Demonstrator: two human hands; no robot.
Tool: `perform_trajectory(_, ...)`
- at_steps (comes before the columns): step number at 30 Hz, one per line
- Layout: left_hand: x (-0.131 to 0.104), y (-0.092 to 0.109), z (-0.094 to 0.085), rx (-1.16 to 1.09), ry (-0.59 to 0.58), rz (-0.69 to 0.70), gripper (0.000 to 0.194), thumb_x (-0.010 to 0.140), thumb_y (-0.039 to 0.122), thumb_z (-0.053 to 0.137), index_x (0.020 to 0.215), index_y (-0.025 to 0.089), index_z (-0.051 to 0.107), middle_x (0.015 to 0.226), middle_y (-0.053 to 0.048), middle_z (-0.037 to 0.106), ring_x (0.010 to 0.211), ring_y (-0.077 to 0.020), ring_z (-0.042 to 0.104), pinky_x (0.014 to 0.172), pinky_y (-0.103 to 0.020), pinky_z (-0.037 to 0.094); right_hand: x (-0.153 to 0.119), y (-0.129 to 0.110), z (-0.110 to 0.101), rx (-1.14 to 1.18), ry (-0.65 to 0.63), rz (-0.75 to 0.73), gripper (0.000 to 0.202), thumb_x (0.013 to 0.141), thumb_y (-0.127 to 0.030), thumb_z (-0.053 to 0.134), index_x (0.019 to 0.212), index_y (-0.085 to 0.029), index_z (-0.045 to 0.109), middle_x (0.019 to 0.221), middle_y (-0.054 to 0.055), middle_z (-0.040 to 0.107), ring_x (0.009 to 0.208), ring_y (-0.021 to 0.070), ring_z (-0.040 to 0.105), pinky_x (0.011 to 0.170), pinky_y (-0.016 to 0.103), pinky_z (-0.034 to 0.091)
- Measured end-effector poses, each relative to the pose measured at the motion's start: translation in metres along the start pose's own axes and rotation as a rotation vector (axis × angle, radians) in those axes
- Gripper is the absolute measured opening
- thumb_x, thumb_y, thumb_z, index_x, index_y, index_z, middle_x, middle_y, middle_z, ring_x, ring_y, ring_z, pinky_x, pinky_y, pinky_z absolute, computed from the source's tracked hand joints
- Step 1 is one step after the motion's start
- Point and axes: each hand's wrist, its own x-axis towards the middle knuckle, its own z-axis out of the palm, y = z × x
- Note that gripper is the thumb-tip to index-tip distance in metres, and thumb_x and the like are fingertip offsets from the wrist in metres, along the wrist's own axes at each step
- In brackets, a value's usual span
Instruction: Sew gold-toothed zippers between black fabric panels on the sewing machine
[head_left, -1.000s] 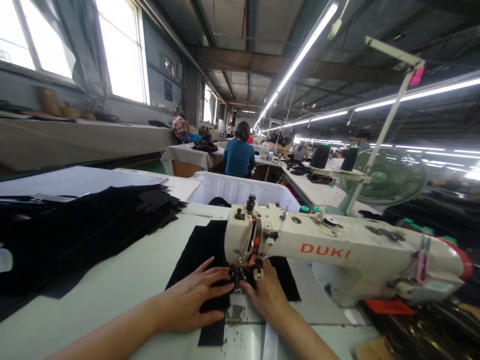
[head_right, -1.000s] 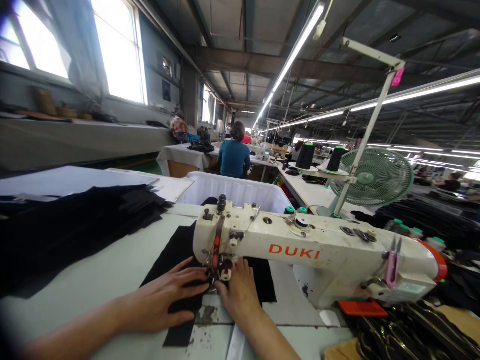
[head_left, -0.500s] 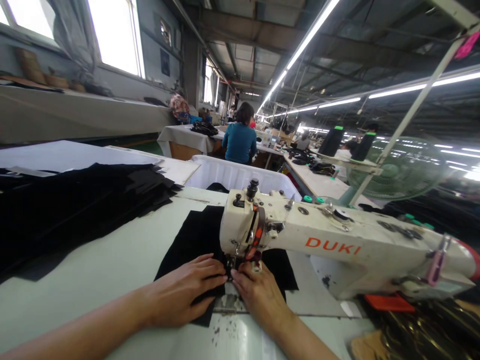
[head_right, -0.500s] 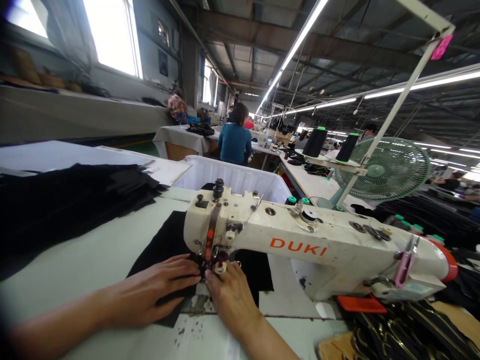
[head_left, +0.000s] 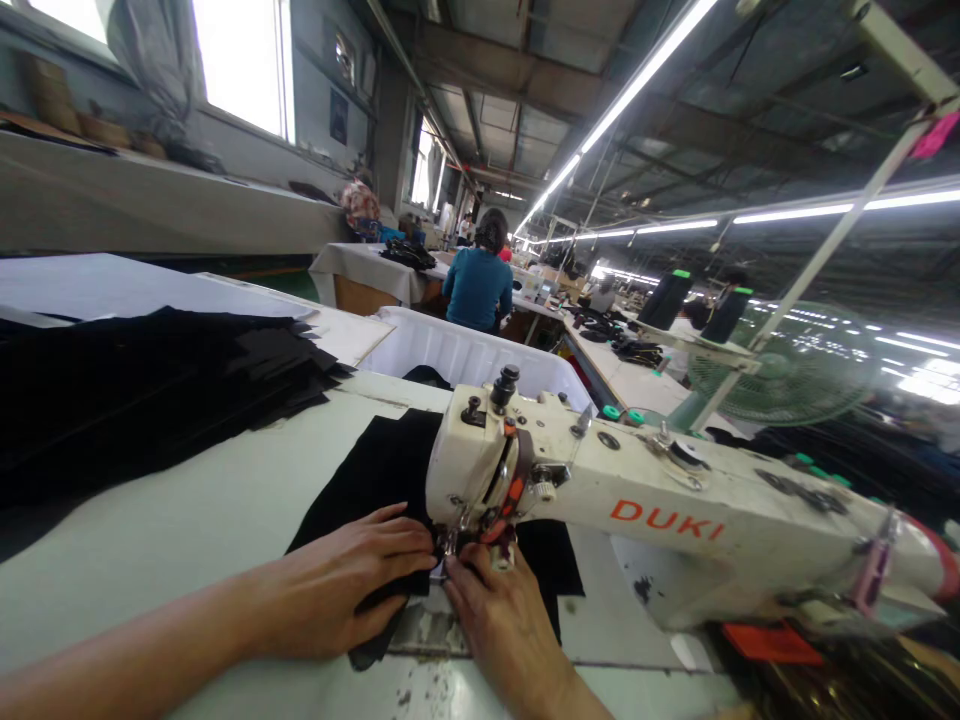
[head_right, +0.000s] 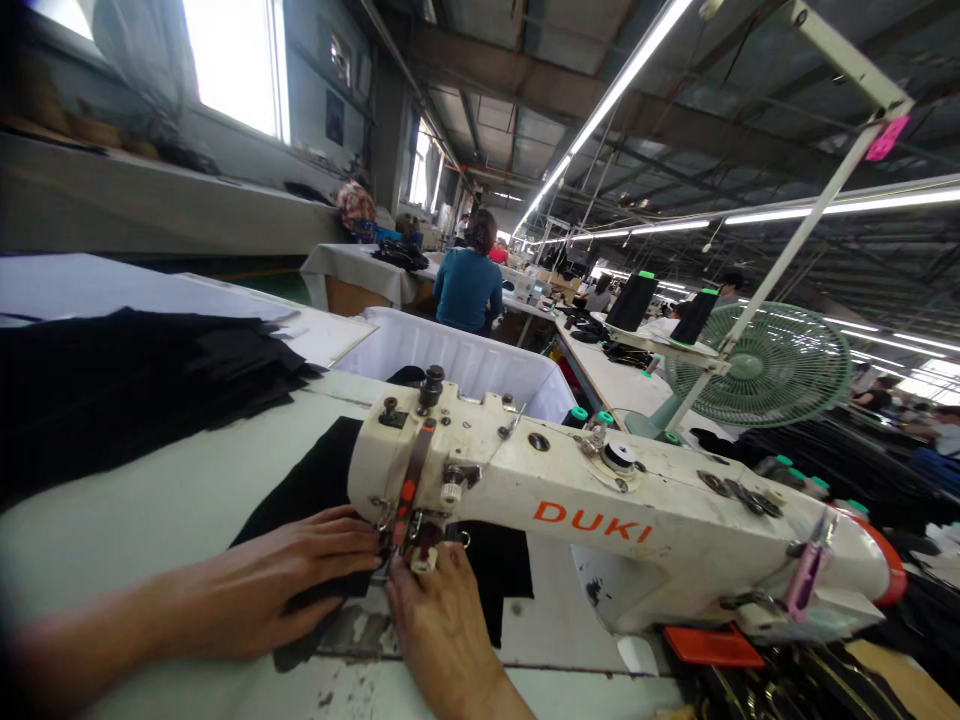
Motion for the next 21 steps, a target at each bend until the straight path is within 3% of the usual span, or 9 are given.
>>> perform_trajectory(10,-0.0009,-0.0051,0.0044,0.017,0.006,-0.027,0.056,0.088,0.018,0.060,0.143,0.026,0.050,0.140,-0.005,0.058,0.134,-0.0263,0.048,0.121,-0.048,0.022,-0.0045,-0.0002,0.0098,-0.012,0.090,0.017,0.026,0.092,-0.016,0.061,0.116,-0.023,0.066,0.111,0.004,0.071,0.098,0.0259,0.065,0.097,0.043,0.048)
perform_trajectory(21,-0.0026,-0.0043,0.0054,0.003,0.000,-0.041,0.055,0.091,0.023,0.059,0.144,0.023,0.049,0.144,-0.006,0.054,0.136,-0.0270,0.045,0.121,-0.049,0.020,-0.0025,-0.0014,0.0053,0.021,0.110,0.028,0.024,0.094,-0.016,0.054,0.115,-0.022,0.066,0.109,0.003,0.072,0.097,0.0257,0.066,0.095,0.041,0.049)
